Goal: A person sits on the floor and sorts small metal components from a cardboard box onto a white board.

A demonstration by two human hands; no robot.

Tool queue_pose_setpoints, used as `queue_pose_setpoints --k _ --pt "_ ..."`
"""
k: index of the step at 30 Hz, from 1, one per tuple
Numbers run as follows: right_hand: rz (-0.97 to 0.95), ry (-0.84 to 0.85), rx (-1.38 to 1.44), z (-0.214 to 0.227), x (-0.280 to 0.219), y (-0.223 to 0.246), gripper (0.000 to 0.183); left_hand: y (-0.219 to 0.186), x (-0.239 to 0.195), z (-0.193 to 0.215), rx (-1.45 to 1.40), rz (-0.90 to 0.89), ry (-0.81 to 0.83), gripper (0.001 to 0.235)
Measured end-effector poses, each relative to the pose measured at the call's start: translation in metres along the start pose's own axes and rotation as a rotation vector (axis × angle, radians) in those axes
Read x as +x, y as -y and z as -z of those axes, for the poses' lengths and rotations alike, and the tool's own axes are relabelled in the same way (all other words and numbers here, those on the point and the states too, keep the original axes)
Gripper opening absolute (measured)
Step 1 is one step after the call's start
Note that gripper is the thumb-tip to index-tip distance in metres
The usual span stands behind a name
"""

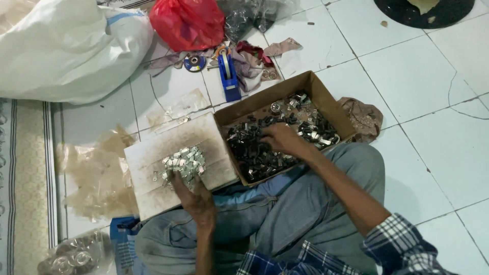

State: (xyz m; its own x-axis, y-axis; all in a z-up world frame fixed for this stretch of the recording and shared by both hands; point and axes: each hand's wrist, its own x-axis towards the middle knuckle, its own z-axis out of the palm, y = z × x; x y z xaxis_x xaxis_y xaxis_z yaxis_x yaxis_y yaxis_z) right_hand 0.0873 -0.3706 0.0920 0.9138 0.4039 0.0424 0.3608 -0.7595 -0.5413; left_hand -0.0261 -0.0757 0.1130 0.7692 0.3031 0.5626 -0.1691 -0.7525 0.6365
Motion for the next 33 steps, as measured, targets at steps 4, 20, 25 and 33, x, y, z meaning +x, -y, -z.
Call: queue_pose_setpoints --k 4,20,25,33 --pt "-0.213 0.051 -0.507 -0.054 -0.013 -0.158 0.016 -0.053 -0.018 -0.065 -0.172 -0.025 0.193 0.044" --pt "-0.539 -0.072 -0.169 -0.078 0.003 -0.187 0.024 -0.044 -0.028 -0.139 -0.464 0.586 0.908 0.038" --pt "-0.456 -0.025 -0.212 -0.091 0.009 -0.189 0.025 -0.039 -0.032 -0.141 -0.576 0.584 0.9 0.039" --pt "-0.443 0.055 -0.346 -0.121 0.015 -0.211 0.03 -0.029 -0.037 -0.144 -0.662 0.545 0.894 0.049"
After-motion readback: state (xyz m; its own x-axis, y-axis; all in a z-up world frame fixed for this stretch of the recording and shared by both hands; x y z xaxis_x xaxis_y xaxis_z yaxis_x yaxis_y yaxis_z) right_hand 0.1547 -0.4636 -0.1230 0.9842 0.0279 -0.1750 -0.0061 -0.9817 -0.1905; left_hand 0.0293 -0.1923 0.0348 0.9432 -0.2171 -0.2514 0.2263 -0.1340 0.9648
